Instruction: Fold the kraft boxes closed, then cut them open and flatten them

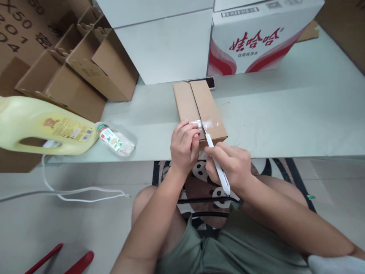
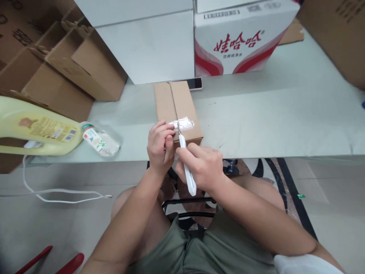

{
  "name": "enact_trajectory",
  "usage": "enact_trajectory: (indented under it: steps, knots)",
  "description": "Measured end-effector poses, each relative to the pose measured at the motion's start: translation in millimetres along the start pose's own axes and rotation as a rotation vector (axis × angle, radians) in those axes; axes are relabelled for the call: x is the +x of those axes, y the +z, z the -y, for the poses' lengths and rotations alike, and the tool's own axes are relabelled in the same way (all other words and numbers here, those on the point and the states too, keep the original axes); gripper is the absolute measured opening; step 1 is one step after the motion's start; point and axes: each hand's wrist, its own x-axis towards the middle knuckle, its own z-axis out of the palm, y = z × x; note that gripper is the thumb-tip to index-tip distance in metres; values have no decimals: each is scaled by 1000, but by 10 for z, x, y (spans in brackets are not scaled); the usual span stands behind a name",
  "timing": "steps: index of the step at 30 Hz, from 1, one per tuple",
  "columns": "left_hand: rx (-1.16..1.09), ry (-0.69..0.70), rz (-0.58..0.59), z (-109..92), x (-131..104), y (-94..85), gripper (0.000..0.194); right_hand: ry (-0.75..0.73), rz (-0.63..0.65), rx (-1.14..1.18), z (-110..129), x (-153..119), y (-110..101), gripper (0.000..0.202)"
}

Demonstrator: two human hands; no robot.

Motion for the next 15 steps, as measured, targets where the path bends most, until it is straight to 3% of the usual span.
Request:
enact_trajectory:
  steps: [8,15]
  knots:
    - [-20,-14,-21,-10,-17,4,18,39,-40,-57,32,53,155,18]
    - [5,-12,12,6,-21,-16,18,-41,-7,23,12,-42,39,16]
